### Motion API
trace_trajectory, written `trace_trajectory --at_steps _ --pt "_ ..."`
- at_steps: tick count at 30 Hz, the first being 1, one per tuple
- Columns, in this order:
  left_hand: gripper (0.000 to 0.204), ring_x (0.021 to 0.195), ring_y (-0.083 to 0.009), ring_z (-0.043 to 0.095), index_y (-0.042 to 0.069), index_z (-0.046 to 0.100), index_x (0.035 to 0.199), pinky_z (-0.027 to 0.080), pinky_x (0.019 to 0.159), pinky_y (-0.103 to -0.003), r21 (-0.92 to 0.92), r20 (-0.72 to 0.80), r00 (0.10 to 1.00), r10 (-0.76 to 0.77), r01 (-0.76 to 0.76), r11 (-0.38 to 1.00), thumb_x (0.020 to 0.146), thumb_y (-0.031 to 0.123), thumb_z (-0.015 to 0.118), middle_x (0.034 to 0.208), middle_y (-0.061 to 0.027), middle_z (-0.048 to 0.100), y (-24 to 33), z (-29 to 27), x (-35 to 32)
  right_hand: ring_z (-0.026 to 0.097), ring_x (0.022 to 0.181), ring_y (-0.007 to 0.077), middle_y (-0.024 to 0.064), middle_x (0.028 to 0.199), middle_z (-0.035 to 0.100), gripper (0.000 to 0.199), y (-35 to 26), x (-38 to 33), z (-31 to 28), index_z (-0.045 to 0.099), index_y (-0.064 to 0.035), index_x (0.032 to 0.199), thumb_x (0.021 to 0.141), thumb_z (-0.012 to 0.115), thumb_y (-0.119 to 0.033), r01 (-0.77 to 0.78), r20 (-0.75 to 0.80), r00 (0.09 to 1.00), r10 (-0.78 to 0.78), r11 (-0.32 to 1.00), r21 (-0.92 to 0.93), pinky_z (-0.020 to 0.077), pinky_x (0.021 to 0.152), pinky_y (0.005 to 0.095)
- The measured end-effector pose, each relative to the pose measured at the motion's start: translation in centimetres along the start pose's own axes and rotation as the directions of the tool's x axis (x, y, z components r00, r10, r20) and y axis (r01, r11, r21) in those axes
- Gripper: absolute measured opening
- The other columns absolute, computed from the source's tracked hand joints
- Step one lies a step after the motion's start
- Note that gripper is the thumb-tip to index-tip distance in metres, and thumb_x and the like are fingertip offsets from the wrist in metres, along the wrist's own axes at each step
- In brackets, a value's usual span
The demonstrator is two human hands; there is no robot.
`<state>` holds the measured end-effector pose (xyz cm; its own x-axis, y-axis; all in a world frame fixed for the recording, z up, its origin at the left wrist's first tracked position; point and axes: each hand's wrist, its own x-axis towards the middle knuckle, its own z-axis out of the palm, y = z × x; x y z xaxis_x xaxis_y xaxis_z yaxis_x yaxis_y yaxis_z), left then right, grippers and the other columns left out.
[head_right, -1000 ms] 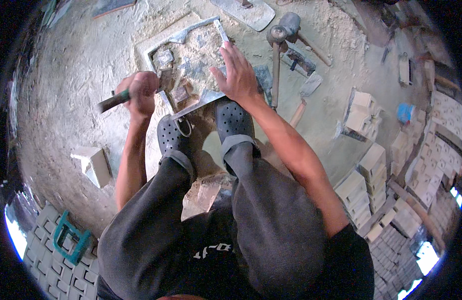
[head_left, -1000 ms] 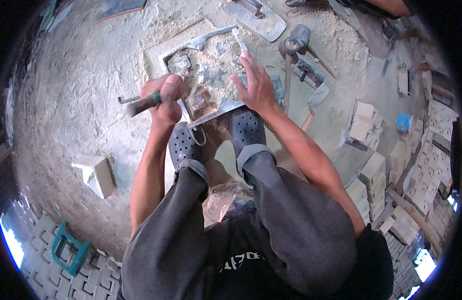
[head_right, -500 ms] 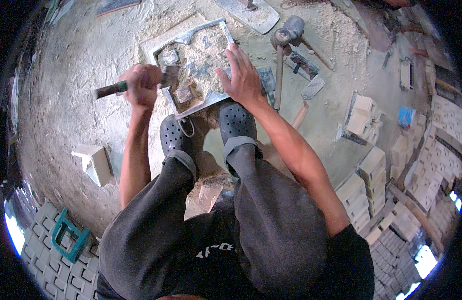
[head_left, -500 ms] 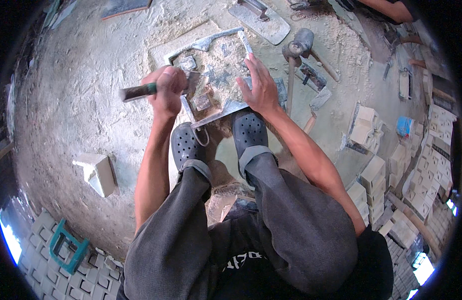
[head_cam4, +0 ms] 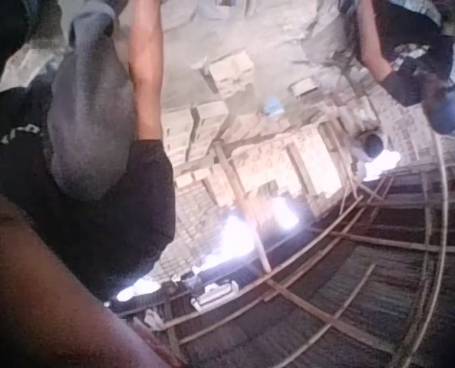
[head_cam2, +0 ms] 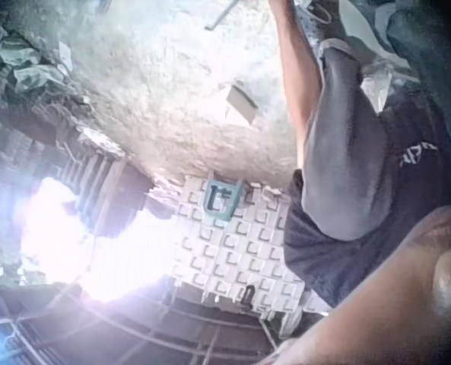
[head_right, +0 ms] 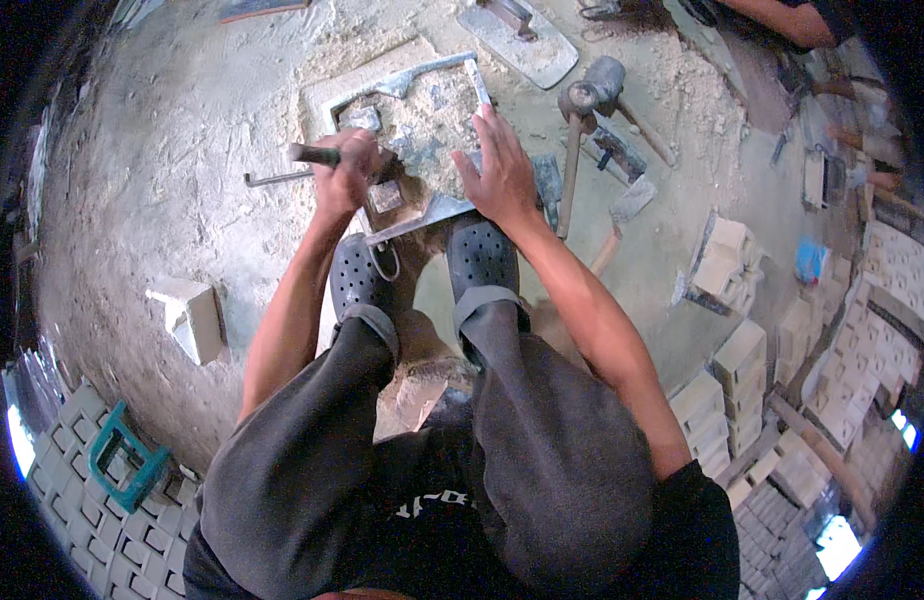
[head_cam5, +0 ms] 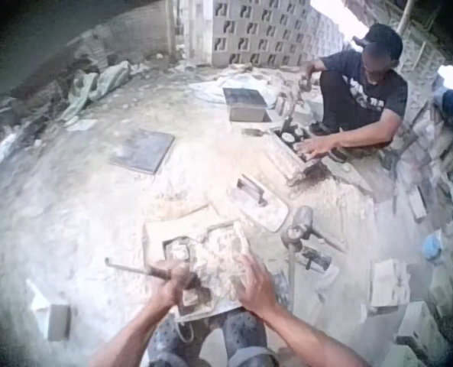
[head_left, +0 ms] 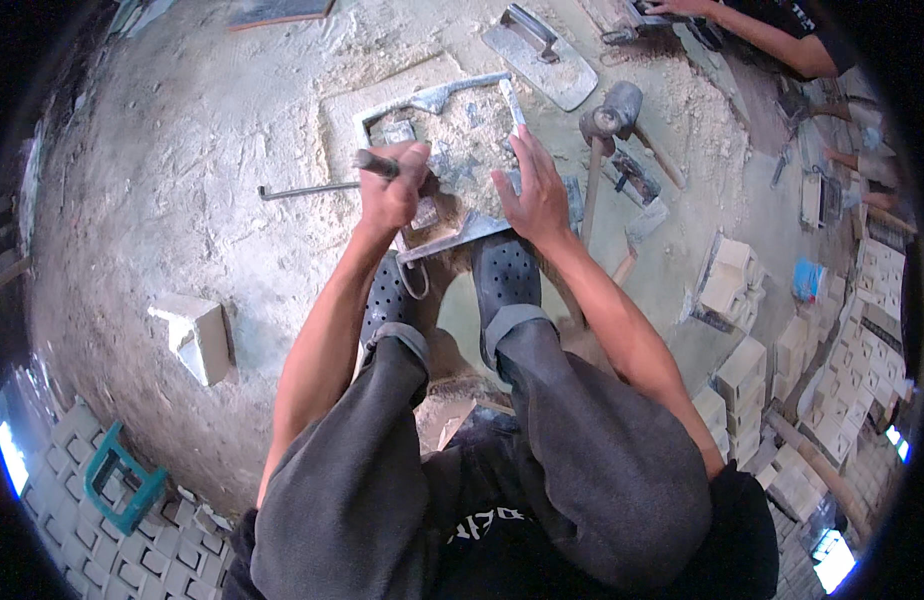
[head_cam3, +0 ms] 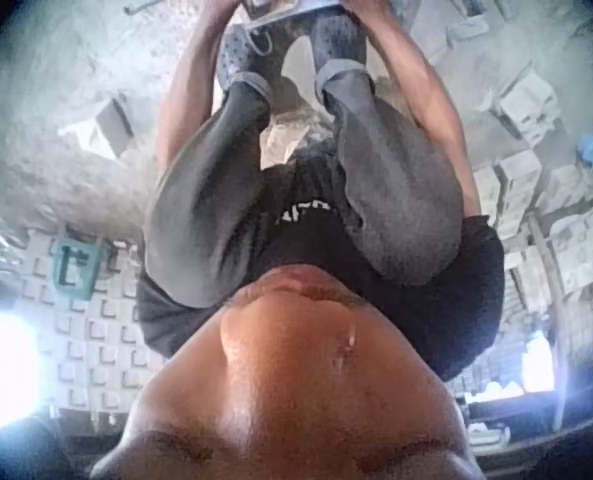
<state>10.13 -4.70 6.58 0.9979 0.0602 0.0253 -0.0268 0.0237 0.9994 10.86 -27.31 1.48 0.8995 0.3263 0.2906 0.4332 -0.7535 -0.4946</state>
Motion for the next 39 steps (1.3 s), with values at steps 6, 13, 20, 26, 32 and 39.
trace_trajectory --at_steps 6,13,20,26,32,39 --pt "0.042 0.044 -0.0107 0.03 0.005 0.038 0.052 0.024 0.042 -0.03 0.034 -0.008 0.989 0.149 -0.149 0.988 0.09 0.022 0.046 0.049 -0.0015 0.037 3.5 -0.2 -0.2 0.046 0.126 0.0419 0.0252 0.139 0.045 0.056 0.9 -0.7 -0.4 0.045 0.0023 0.132 0.091 0.06 -0.033 -0.028 0.019 0.999 0.028 0.999 -0.026 0.0412 0.102 0.0463" --pt "0.04 0.044 -0.0164 0.038 -0.001 0.045 0.055 0.031 0.046 -0.034 0.117 -0.091 0.995 0.033 -0.022 0.993 0.089 0.02 0.047 0.048 -0.0075 0.041 0.1 0.7 -0.5 0.047 0.125 0.0411 0.0242 0.139 0.046 0.056 0.2 0.1 0.2 0.046 0.0022 0.132 0.091 0.06 -0.033 -0.005 -0.017 1.0 0.005 1.0 -0.009 0.0414 0.102 0.0458" --pt "0.044 0.043 -0.0126 0.037 0.0 0.044 0.053 0.03 0.042 -0.031 0.13 0.016 0.963 0.269 -0.268 0.955 0.089 0.026 0.045 0.048 -0.0033 0.04 3.2 0.4 -1.4 0.045 0.127 0.0411 0.0239 0.139 0.045 0.057 1.4 -1.3 -0.5 0.045 0.0031 0.132 0.092 0.059 -0.034 -0.056 0.014 0.998 0.056 0.998 -0.01 0.0406 0.103 0.0462" --pt "0.041 0.045 -0.0117 0.031 0.005 0.037 0.054 0.025 0.042 -0.031 0.022 -0.033 0.992 0.125 -0.124 0.992 0.093 0.019 0.043 0.05 -0.0022 0.037 -0.7 0.0 0.4 0.044 0.128 0.0414 0.0243 0.14 0.044 0.058 0.2 0.2 0.4 0.045 0.0038 0.133 0.092 0.059 -0.035 -0.023 -0.001 1.0 0.023 0.999 0.04 0.0392 0.104 0.0467" --pt "0.039 0.043 -0.0135 0.032 0.008 0.035 0.054 0.028 0.043 -0.033 -0.145 -0.053 0.989 0.135 -0.141 0.979 0.09 0.018 0.044 0.049 -0.0014 0.032 5.1 1.3 -0.8 0.044 0.127 0.0422 0.0255 0.139 0.044 0.057 1.5 -1.2 -0.4 0.045 0.004 0.132 0.092 0.059 -0.034 -0.044 0.009 0.999 0.044 0.999 0.028 0.0394 0.104 0.0472" --pt "0.043 0.044 -0.0136 0.036 0.002 0.039 0.055 0.029 0.043 -0.032 0.23 0.03 0.992 0.121 -0.125 0.965 0.092 0.024 0.046 0.051 -0.0042 0.041 0.1 1.6 -0.2 0.045 0.126 0.0417 0.0245 0.138 0.046 0.055 0.6 -0.2 -0.2 0.046 0.0033 0.13 0.091 0.06 -0.034 -0.028 0.009 1.0 0.028 0.999 0.028 0.0411 0.102 0.0464"
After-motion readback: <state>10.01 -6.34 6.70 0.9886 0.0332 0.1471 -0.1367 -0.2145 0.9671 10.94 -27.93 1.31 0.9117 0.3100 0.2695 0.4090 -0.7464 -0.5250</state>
